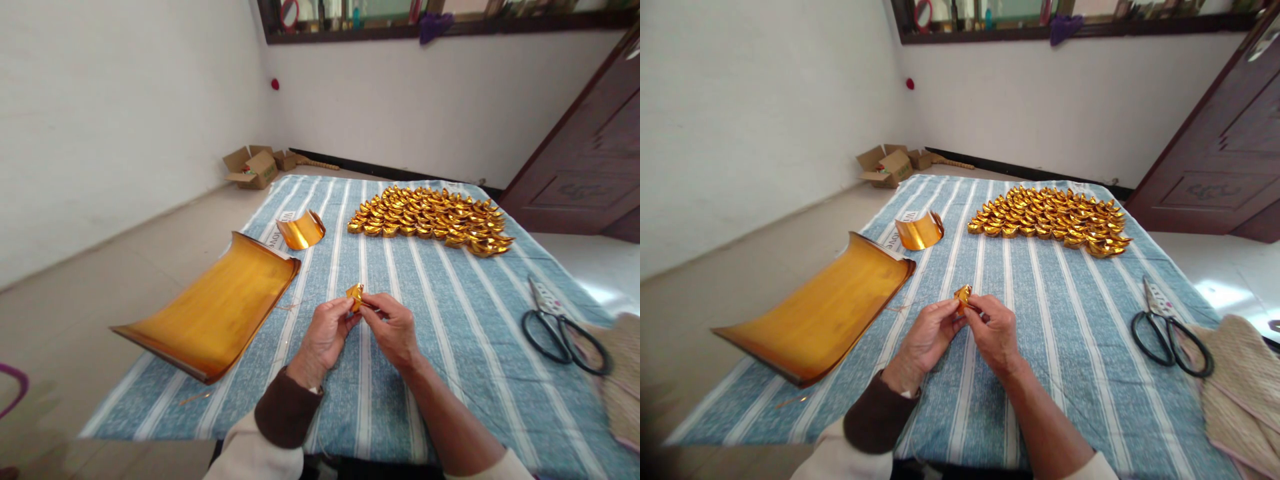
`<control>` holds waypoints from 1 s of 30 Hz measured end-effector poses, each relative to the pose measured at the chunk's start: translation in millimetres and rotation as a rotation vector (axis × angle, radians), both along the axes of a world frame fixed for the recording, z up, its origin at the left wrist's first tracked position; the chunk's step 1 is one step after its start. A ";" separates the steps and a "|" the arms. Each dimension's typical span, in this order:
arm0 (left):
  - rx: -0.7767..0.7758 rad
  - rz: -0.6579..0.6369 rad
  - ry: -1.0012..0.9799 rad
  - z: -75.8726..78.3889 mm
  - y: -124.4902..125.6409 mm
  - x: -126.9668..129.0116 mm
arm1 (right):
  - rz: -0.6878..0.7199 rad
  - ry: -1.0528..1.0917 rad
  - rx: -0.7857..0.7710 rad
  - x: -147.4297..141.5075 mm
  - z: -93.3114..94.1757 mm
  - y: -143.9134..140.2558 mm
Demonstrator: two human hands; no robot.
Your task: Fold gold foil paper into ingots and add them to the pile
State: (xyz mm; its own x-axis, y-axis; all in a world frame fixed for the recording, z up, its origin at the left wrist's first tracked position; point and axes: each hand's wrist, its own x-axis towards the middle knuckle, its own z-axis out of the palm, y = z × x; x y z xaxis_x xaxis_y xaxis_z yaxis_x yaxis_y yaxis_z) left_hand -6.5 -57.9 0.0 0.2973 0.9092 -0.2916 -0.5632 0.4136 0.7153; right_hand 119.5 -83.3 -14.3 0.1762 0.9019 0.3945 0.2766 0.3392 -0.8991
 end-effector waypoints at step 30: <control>-0.133 0.095 -0.026 12.3 -3.0 4.3 | -0.036 0.438 -0.293 4.6 -0.1 6.1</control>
State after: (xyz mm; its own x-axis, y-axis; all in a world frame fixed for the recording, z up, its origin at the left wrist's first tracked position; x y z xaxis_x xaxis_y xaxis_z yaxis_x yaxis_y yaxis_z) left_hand -2.2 -60.9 12.4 0.2211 0.8875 -0.4042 -0.6222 0.4475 0.6424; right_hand 124.0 -77.1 -14.4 0.3011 0.9535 0.0091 -0.1395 0.0535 -0.9888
